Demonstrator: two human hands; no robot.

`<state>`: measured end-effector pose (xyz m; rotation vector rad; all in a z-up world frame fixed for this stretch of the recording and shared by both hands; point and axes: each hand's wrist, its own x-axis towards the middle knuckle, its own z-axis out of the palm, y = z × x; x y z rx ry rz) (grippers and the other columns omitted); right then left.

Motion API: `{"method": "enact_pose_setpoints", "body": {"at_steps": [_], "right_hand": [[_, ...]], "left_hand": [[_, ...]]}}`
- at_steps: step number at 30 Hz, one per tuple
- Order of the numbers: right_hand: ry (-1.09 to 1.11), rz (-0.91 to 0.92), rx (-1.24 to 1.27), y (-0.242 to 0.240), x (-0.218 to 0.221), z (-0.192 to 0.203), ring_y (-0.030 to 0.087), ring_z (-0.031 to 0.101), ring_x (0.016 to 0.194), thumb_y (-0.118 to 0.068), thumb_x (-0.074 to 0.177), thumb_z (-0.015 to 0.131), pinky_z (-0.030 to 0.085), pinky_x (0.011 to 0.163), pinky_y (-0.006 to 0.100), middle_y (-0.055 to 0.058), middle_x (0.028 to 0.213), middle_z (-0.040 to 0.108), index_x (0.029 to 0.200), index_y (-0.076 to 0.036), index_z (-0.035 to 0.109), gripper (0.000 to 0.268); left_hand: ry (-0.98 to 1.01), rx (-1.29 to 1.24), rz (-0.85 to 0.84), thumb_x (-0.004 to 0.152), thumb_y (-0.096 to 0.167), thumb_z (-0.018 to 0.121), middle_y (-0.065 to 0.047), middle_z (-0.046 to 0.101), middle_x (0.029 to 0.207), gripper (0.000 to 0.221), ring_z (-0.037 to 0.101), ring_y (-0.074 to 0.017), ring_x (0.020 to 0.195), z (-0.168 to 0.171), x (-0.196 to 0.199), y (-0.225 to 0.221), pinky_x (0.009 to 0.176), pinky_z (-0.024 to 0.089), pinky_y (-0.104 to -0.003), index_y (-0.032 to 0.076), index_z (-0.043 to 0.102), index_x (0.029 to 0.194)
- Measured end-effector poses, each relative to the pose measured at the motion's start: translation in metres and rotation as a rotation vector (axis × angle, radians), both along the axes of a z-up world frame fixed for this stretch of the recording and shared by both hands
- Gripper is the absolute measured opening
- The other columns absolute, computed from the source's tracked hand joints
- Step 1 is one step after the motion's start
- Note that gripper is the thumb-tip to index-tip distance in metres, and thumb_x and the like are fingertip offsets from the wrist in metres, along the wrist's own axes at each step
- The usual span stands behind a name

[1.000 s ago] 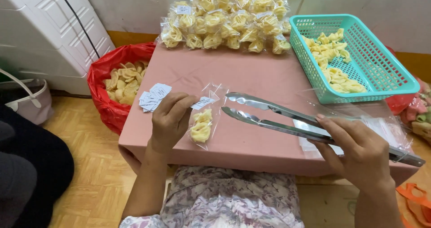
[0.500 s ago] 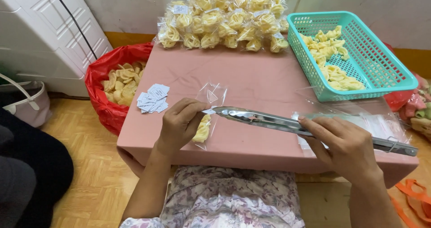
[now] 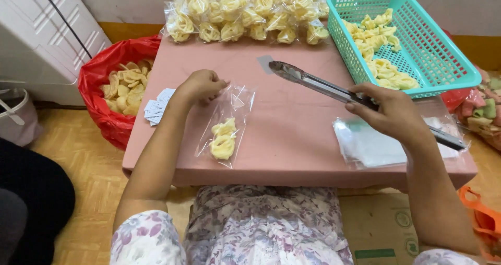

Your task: Packaging individual snacks into small plastic bags using tongs and hands.

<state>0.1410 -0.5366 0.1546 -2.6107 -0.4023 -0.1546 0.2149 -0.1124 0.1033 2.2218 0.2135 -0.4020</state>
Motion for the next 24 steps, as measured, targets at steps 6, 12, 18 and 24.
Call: {"method": "enact_pose_setpoints", "body": {"at_steps": [6, 12, 18, 24], "right_hand": [[0.336, -0.019, 0.225, 0.016, 0.05, 0.005, 0.022, 0.055, 0.065, -0.026, 0.088, 0.078, 0.048, 0.06, 0.035, 0.013, 0.082, 0.064, 0.12, -0.01, 0.074, 0.036], [0.409, 0.051, 0.143, 0.034, 0.084, 0.015, 0.025, 0.061, 0.055, -0.022, 0.087, 0.078, 0.047, 0.051, 0.037, 0.017, 0.081, 0.07, 0.117, -0.006, 0.075, 0.034], [0.501, 0.066, 0.08, 0.021, 0.095, 0.019, 0.028, 0.063, 0.053, -0.02, 0.084, 0.08, 0.047, 0.047, 0.036, 0.019, 0.077, 0.069, 0.114, -0.005, 0.077, 0.033], [0.541, 0.054, 0.01, 0.01, 0.078, 0.03, 0.029, 0.063, 0.053, -0.019, 0.084, 0.08, 0.047, 0.048, 0.037, 0.019, 0.075, 0.07, 0.113, -0.003, 0.079, 0.033]], "left_hand": [[-0.027, -0.16, 0.066, 0.097, 0.021, 0.058, -0.016, 0.06, 0.07, 0.019, 0.056, -0.0215, 0.057, -0.022, -0.027, 0.004, 0.049, 0.048, -0.032, 0.003, 0.061, 0.093], [-0.283, 0.012, 0.022, 0.085, 0.023, 0.066, -0.012, 0.072, 0.072, 0.02, 0.073, -0.0252, 0.07, -0.066, -0.026, 0.001, 0.06, 0.061, -0.038, 0.009, 0.075, 0.096], [-0.35, 0.167, -0.02, 0.089, 0.032, 0.064, -0.012, 0.077, 0.09, 0.023, 0.073, -0.0328, 0.099, -0.053, -0.046, -0.012, 0.087, 0.058, -0.046, 0.014, 0.075, 0.099], [-0.482, 0.109, -0.045, 0.098, 0.025, 0.059, -0.015, 0.073, 0.087, 0.018, 0.071, -0.038, 0.095, -0.06, -0.048, -0.018, 0.086, 0.054, -0.05, 0.01, 0.067, 0.101]]}}
